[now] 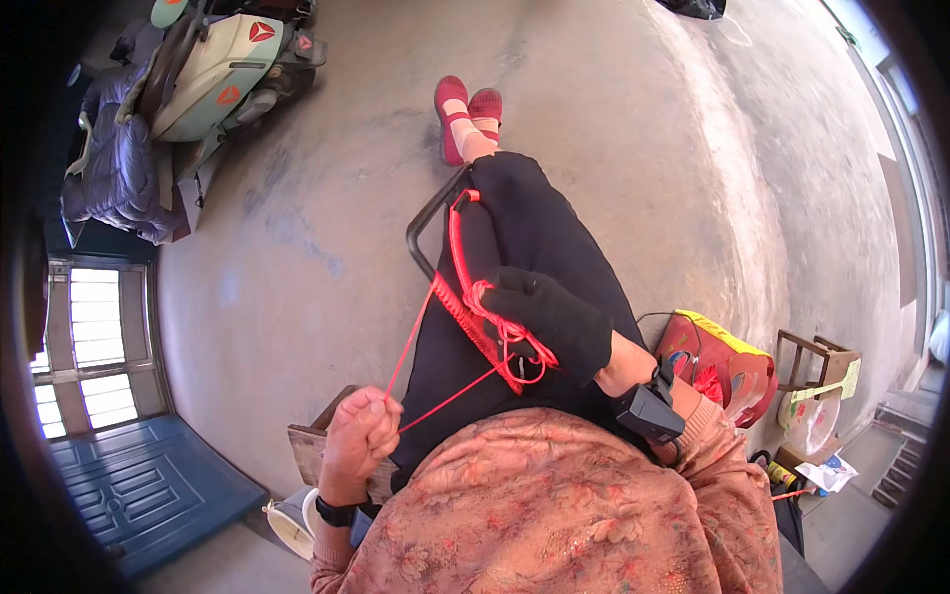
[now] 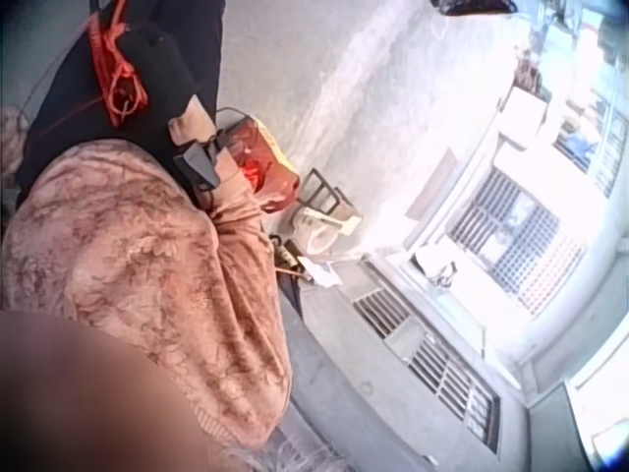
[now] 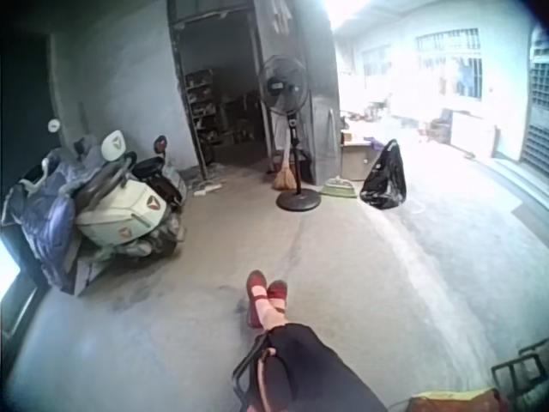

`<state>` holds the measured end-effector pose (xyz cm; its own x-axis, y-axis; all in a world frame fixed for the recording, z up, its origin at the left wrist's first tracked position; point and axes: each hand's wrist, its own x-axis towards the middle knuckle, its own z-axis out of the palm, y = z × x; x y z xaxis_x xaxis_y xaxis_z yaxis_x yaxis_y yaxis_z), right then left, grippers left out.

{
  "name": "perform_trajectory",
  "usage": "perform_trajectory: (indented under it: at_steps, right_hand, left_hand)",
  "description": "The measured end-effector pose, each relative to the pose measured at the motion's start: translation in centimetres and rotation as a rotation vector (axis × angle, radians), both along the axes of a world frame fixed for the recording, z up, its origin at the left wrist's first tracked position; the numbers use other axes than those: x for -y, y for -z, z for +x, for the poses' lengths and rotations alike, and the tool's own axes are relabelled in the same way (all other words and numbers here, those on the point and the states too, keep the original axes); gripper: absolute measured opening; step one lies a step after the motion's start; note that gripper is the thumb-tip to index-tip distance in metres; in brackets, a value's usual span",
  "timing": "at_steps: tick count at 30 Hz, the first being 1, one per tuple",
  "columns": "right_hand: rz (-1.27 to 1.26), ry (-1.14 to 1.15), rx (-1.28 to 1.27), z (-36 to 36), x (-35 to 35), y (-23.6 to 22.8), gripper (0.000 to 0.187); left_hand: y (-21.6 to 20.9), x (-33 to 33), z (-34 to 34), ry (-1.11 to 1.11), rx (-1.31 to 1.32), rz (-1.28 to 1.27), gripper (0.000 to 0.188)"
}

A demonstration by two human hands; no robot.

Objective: Wrapping and weaving a red nylon rope around a red plastic frame.

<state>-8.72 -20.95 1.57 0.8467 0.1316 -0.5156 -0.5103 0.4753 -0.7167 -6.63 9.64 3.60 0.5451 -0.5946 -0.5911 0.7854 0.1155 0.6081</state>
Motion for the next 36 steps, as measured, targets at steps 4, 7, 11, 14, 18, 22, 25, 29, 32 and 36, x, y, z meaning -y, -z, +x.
perform_trajectory:
  at_steps: [4, 7, 11, 14, 18, 22, 25, 29, 32, 36]
  right_hand:
    - [-0.087, 0.022, 0.118, -0.4, -0.5, 0.7, 0.024]
    - [-0.28, -0.019, 0.129, -0.3, -0.6, 1.3, 0.032]
    - [-0.871, -0.24, 0.363, -1.0, -2.3, 3.3, 0.047]
    - [-0.951, -0.436, 0.262, -0.5, -3.2, 2.7, 0.055]
    - [-1.053, -0.488, 0.309, -0.7, -3.7, 3.5, 0.061]
    - [-1.047, -0.456, 0.346, -1.0, -4.0, 4.3, 0.058]
    - [-1.068, -0.45, 0.337, -1.3, -4.3, 4.4, 0.055]
    - [-1.079, -0.413, 0.387, -1.5, -4.3, 4.5, 0.053]
    - [-1.083, -0.409, 0.374, -1.5, -4.3, 4.1, 0.053]
    - [-1.025, -0.427, 0.33, -1.5, -3.4, 2.5, 0.05]
  left_hand:
    - [-1.2, 0.3, -0.7, 0.072, 0.101, -0.079, 0.021]
    - [-1.8, 1.6, 1.0, 0.189, 0.322, 0.1, 0.023]
    - [1.2, 5.6, 5.6, 0.015, 0.53, 0.291, 0.032]
    - [3.8, 8.1, 8.0, -0.03, 0.534, 0.172, 0.031]
    - [4.5, 9.4, 8.9, 0.082, 0.47, 0.106, 0.029]
    - [5.8, 8.6, 7.3, 0.04, 0.406, 0.072, 0.024]
    - [6.0, 8.6, 6.0, 0.012, 0.402, 0.085, 0.024]
    - [5.6, 8.8, 5.4, 0.039, 0.403, 0.136, 0.025]
    - [5.4, 8.8, 5.3, 0.03, 0.386, 0.148, 0.024]
    - [4.4, 9.0, 5.3, 0.026, 0.385, 0.17, 0.02]
